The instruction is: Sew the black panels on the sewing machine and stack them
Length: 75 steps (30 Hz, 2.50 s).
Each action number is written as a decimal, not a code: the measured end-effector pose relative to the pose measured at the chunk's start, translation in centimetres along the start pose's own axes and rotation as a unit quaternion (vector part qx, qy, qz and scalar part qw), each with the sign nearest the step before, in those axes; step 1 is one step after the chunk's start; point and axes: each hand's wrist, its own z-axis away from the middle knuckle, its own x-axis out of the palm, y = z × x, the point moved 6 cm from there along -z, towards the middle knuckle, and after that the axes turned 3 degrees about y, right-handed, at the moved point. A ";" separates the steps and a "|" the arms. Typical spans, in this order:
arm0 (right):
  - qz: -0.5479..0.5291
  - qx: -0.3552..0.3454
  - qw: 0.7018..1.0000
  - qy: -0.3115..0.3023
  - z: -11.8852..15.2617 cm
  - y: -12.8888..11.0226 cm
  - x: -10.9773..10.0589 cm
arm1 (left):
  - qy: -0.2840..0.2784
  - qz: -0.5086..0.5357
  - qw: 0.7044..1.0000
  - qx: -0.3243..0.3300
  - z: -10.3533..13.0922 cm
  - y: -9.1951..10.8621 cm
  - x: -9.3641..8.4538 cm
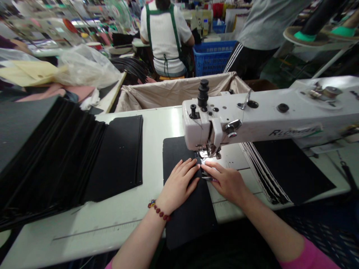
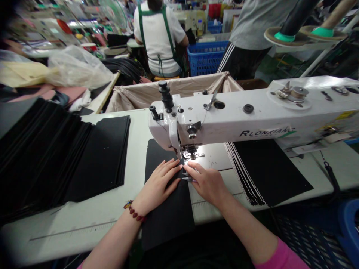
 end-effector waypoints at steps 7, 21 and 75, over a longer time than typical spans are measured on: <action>-0.003 -0.002 1.000 0.004 0.0 0.0 0.1 | -0.002 -0.004 1.000 -0.003 0.0 -0.1 0.0; -0.002 -0.003 1.000 0.004 0.0 0.1 0.1 | 0.007 0.002 1.000 -0.009 0.2 -0.3 -0.1; -0.034 -0.009 0.999 0.027 0.1 0.2 -0.1 | 0.014 -0.105 0.991 -0.076 -0.8 -1.5 1.0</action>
